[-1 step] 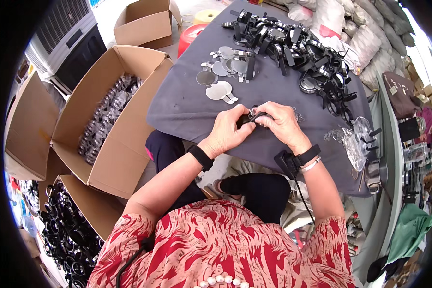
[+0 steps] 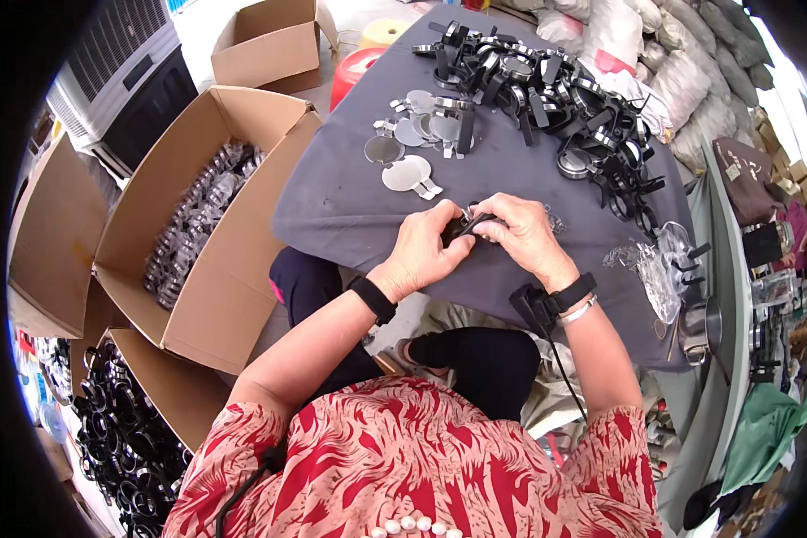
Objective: Manual assembly of small hardware components at a workstation.
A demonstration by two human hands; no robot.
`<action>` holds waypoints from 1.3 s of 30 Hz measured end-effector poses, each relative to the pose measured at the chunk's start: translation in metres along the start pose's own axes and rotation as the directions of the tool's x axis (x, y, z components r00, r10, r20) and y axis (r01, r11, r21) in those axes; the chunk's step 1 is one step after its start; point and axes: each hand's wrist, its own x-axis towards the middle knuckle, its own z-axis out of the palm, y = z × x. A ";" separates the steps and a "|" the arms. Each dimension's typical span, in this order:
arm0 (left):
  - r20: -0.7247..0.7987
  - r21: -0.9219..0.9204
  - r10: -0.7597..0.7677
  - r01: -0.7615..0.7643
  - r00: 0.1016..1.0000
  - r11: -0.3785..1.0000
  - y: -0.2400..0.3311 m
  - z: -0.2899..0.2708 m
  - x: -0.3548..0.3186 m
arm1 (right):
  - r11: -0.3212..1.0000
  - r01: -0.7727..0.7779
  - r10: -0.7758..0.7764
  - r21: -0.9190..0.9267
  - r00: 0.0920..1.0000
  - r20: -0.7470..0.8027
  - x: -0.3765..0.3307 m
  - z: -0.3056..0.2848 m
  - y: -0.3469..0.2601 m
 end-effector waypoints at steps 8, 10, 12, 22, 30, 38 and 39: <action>-0.061 0.213 0.092 -0.077 0.994 0.974 -0.008 0.006 -0.001 | 0.922 -0.232 0.101 0.309 0.917 0.387 0.045 -0.010 0.012; -0.066 0.225 0.071 -0.055 0.995 0.973 -0.004 0.007 0.000 | 0.912 -0.254 0.111 0.321 0.909 0.403 0.049 -0.012 0.013; -0.069 0.225 0.081 -0.064 0.994 0.972 -0.007 0.011 0.003 | 0.916 -0.230 0.119 0.328 0.938 0.326 0.041 -0.008 0.020; 0.153 -0.189 -0.386 0.411 0.910 0.892 0.023 0.004 0.051 | 0.880 -0.067 0.403 0.470 0.627 -0.666 -0.087 0.012 0.058; 0.180 -0.612 -0.225 0.288 0.957 0.736 0.098 0.017 0.257 | 0.971 -0.235 0.200 0.035 0.732 -0.651 -0.093 0.009 0.043; 0.013 -0.152 -0.352 0.349 0.936 0.925 -0.002 -0.104 0.148 | 0.972 -0.215 0.231 0.095 0.794 -0.562 -0.085 0.022 0.036; -0.069 -0.142 -0.344 0.332 0.937 0.933 -0.013 -0.137 0.127 | 0.971 -0.222 0.233 0.089 0.794 -0.562 -0.089 0.020 0.040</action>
